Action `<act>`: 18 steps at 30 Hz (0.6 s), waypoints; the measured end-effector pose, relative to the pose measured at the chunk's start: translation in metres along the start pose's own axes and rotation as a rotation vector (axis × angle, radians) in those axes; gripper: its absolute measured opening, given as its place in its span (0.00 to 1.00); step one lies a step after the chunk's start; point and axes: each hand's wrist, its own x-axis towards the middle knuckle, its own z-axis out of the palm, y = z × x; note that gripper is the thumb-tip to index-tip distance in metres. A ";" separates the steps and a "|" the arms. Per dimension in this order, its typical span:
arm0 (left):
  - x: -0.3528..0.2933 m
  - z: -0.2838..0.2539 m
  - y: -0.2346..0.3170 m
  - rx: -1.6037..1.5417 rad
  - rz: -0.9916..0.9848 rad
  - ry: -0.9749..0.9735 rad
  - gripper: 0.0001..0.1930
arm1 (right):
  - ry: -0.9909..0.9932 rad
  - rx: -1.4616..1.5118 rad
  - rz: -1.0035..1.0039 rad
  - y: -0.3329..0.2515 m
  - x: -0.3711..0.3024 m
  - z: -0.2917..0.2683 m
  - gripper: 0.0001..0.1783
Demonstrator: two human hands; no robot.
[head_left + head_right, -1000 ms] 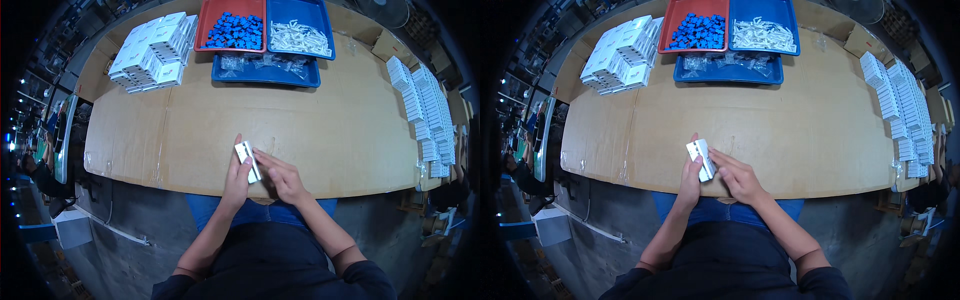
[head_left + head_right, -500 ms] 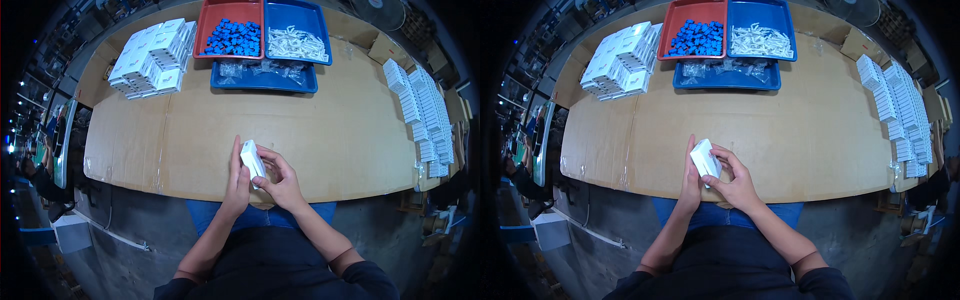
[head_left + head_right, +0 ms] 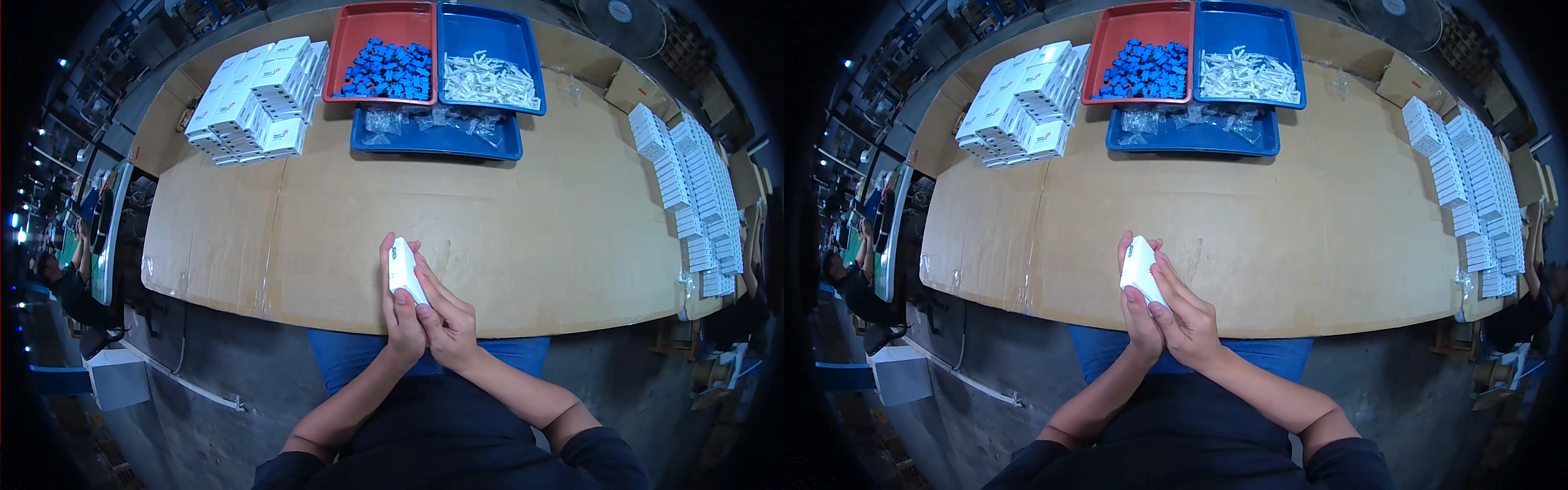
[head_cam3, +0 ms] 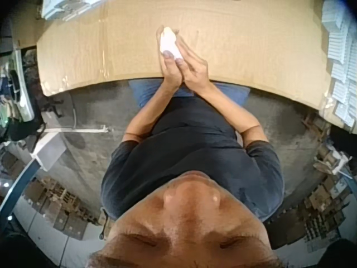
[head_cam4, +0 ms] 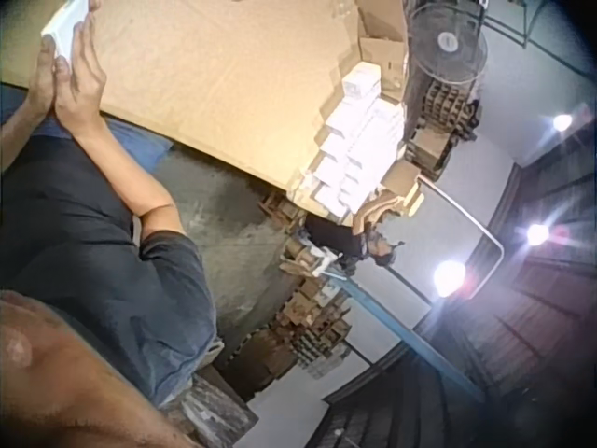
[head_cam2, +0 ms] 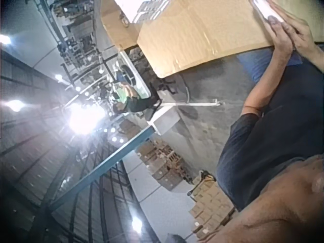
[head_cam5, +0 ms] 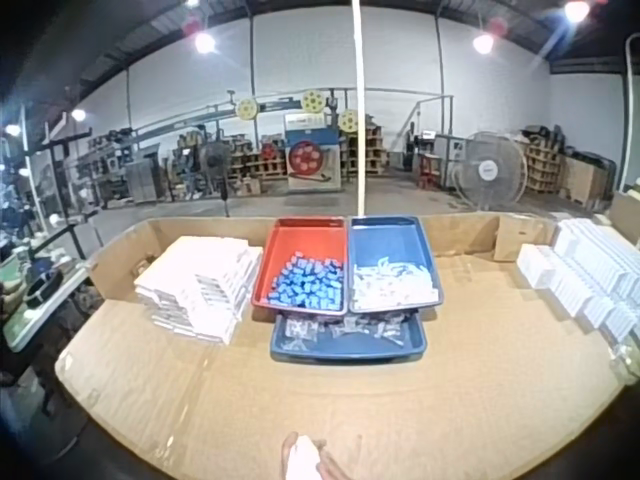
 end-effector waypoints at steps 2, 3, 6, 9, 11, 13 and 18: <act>-0.001 0.001 0.000 -0.005 0.012 -0.002 0.49 | -0.001 0.000 -0.005 0.000 -0.004 0.000 0.26; -0.002 0.001 0.001 -0.002 0.013 0.001 0.49 | 0.002 0.010 -0.006 0.000 -0.004 0.000 0.26; -0.005 0.004 -0.001 0.013 0.022 0.018 0.50 | 0.022 0.033 0.000 0.002 -0.009 0.002 0.25; -0.008 0.006 -0.002 0.002 0.004 0.020 0.50 | 0.054 0.058 0.026 -0.001 -0.008 0.002 0.24; -0.009 0.006 0.002 -0.016 -0.015 0.049 0.52 | 0.063 0.074 0.049 -0.004 -0.011 0.004 0.24; -0.010 0.003 -0.001 -0.018 -0.033 0.057 0.52 | 0.063 0.100 0.054 -0.002 -0.011 0.008 0.24; 0.002 -0.004 0.001 0.042 0.001 0.046 0.55 | 0.057 0.257 0.115 0.001 0.004 0.008 0.29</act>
